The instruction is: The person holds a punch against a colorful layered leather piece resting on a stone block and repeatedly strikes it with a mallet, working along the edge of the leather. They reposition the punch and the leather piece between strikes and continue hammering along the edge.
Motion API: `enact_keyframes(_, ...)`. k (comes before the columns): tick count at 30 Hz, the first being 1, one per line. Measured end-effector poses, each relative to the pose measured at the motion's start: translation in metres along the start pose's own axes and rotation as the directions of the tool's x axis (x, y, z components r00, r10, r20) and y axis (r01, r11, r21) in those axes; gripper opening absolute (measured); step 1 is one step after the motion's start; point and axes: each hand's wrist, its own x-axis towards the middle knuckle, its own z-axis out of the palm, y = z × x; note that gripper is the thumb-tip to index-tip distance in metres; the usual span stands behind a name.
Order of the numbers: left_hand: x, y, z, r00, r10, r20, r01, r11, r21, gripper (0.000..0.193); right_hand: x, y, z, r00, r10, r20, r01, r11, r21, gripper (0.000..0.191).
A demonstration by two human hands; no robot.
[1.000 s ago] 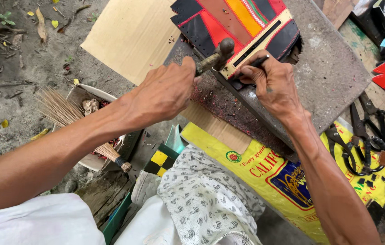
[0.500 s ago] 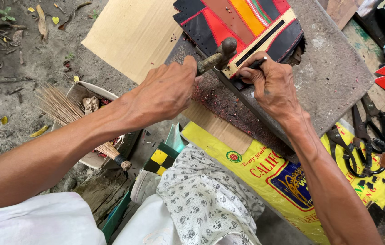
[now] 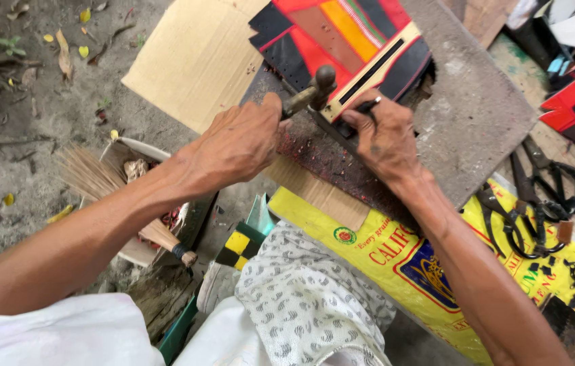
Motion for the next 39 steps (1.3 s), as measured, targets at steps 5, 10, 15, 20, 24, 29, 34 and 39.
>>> enact_keyframes(5, -0.003, -0.002, 0.006, 0.999, 0.013, -0.051, -0.014, 1.000, -0.010, 0.029, -0.009, -0.004, 0.010, 0.987, -0.085, -0.134, 0.068, 0.989, -0.132, 0.009)
enact_keyframes(10, -0.003, 0.000, 0.011, 0.999, -0.040, -0.037, 0.040, 0.999, -0.007, 0.027, -0.010, -0.003, 0.016, 0.975, -0.122, -0.184, 0.094, 0.984, -0.153, 0.012)
enact_keyframes(15, -0.004, 0.006, 0.015, 0.990, -0.142, -0.007, 0.142, 0.989, -0.032, 0.031, -0.011, -0.004, 0.017, 0.976, -0.060, -0.208, 0.034, 0.992, -0.125, 0.014)
enact_keyframes(20, -0.004, 0.008, 0.015, 0.987, -0.158, -0.012, 0.158, 0.987, -0.015, 0.033, -0.009, -0.005, 0.014, 0.982, -0.062, -0.179, 0.047, 0.995, -0.087, 0.011)
enact_keyframes(24, -0.004, 0.007, 0.016, 0.987, -0.159, 0.002, 0.159, 0.987, -0.015, 0.033, -0.006, -0.006, 0.010, 0.989, -0.057, -0.140, 0.048, 0.997, -0.068, 0.008)
enact_keyframes(29, -0.005, 0.005, 0.014, 0.993, -0.115, -0.020, 0.116, 0.993, 0.013, 0.025, -0.002, -0.006, 0.001, 0.998, -0.004, -0.065, 0.002, 0.999, -0.045, 0.010)
enact_keyframes(34, -0.006, 0.003, 0.011, 0.997, -0.078, -0.025, 0.077, 0.996, -0.049, 0.022, 0.014, 0.002, -0.013, 0.973, 0.186, 0.137, -0.203, 0.971, 0.125, 0.013)
enact_keyframes(39, -0.009, 0.003, 0.009, 0.998, -0.069, -0.006, 0.069, 0.998, -0.015, 0.017, 0.030, 0.003, -0.022, 0.931, 0.257, 0.261, -0.263, 0.965, -0.011, 0.009)
